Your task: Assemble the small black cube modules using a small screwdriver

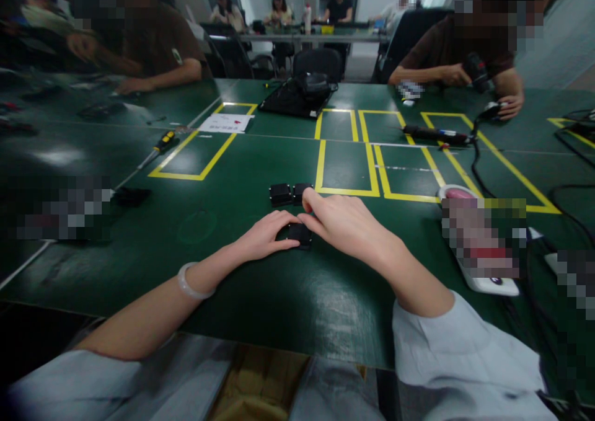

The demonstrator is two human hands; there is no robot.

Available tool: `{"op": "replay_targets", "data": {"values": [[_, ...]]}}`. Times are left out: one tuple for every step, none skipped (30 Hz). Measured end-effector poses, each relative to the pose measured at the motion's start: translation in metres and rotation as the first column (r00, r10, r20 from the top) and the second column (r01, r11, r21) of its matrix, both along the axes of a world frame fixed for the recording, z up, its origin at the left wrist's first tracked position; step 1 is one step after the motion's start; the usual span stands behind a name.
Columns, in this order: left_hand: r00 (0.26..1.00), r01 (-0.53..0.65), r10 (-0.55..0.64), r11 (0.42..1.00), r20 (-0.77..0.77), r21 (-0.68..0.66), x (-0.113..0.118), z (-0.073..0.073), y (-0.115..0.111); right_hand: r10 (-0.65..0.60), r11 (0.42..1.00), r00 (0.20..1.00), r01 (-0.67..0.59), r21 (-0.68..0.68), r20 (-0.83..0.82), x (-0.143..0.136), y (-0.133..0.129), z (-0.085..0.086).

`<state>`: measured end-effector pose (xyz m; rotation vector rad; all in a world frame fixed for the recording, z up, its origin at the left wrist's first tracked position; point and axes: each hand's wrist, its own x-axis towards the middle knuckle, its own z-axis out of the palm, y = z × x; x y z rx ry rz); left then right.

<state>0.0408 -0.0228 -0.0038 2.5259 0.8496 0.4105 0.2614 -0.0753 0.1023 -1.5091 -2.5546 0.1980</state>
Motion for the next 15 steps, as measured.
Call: {"op": "replay_targets", "data": {"values": [[1.000,0.000,0.000,1.000,-0.001,-0.002,0.0001,0.0004,0.0000,-0.014,1.000,1.000,0.014,-0.003,0.015,-0.0005,0.0000,0.0003],[1.000,0.002,-0.002,1.000,-0.001,-0.003,0.0002,0.0008,0.0000,-0.025,1.000,0.999,0.025,-0.006,0.030,-0.0009,-0.0001,0.0007],[1.000,0.004,-0.004,1.000,0.000,-0.004,0.0003,0.0013,0.0000,-0.030,0.999,0.999,0.030,-0.010,0.040,-0.0011,-0.0003,0.0012],[1.000,0.005,-0.005,1.000,0.000,-0.004,0.0002,0.0017,0.0001,-0.028,0.999,0.999,0.029,-0.015,0.043,-0.0012,-0.0005,0.0018],[1.000,0.006,-0.006,1.000,0.001,-0.002,0.0001,0.0020,0.0002,-0.021,1.000,0.999,0.022,-0.020,0.039,-0.0011,-0.0008,0.0023],[1.000,0.006,-0.006,1.000,0.001,-0.001,-0.0001,0.0022,0.0003,-0.012,1.000,0.999,0.013,-0.025,0.030,-0.0009,-0.0010,0.0029],[1.000,0.006,-0.006,1.000,0.001,-0.001,-0.0003,0.0022,0.0004,-0.002,1.000,1.000,0.003,-0.029,0.018,-0.0006,-0.0013,0.0033],[1.000,0.007,-0.007,1.000,0.001,-0.002,-0.0004,0.0020,0.0004,0.005,0.999,1.000,-0.005,-0.032,0.009,-0.0004,-0.0015,0.0036],[1.000,0.007,-0.007,1.000,0.001,-0.004,-0.0005,0.0017,0.0005,0.009,0.999,1.000,-0.009,-0.034,0.002,-0.0002,-0.0017,0.0039],[1.000,0.008,-0.008,1.000,0.001,-0.004,-0.0006,0.0012,0.0005,0.009,0.999,1.000,-0.009,-0.033,-0.001,-0.0001,-0.0017,0.0039],[1.000,0.008,-0.008,1.000,0.002,-0.004,-0.0006,0.0007,0.0006,0.005,1.000,1.000,-0.005,-0.030,-0.001,0.0000,-0.0016,0.0038],[1.000,0.007,-0.007,1.000,0.004,-0.003,-0.0006,0.0002,0.0006,0.000,1.000,1.000,0.001,-0.027,0.004,-0.0001,-0.0014,0.0035],[1.000,0.007,-0.007,1.000,0.008,-0.002,-0.0006,-0.0002,0.0007,-0.007,1.000,1.000,0.007,-0.022,0.012,-0.0002,-0.0011,0.0031],[1.000,0.006,-0.006,1.000,0.011,0.000,-0.0006,-0.0005,0.0007,-0.016,1.000,1.000,0.017,-0.017,0.024,-0.0002,-0.0007,0.0026],[1.000,0.005,-0.005,1.000,0.014,-0.001,-0.0006,-0.0005,0.0008,-0.025,1.000,0.999,0.026,-0.011,0.037,-0.0002,-0.0003,0.0022]]}}
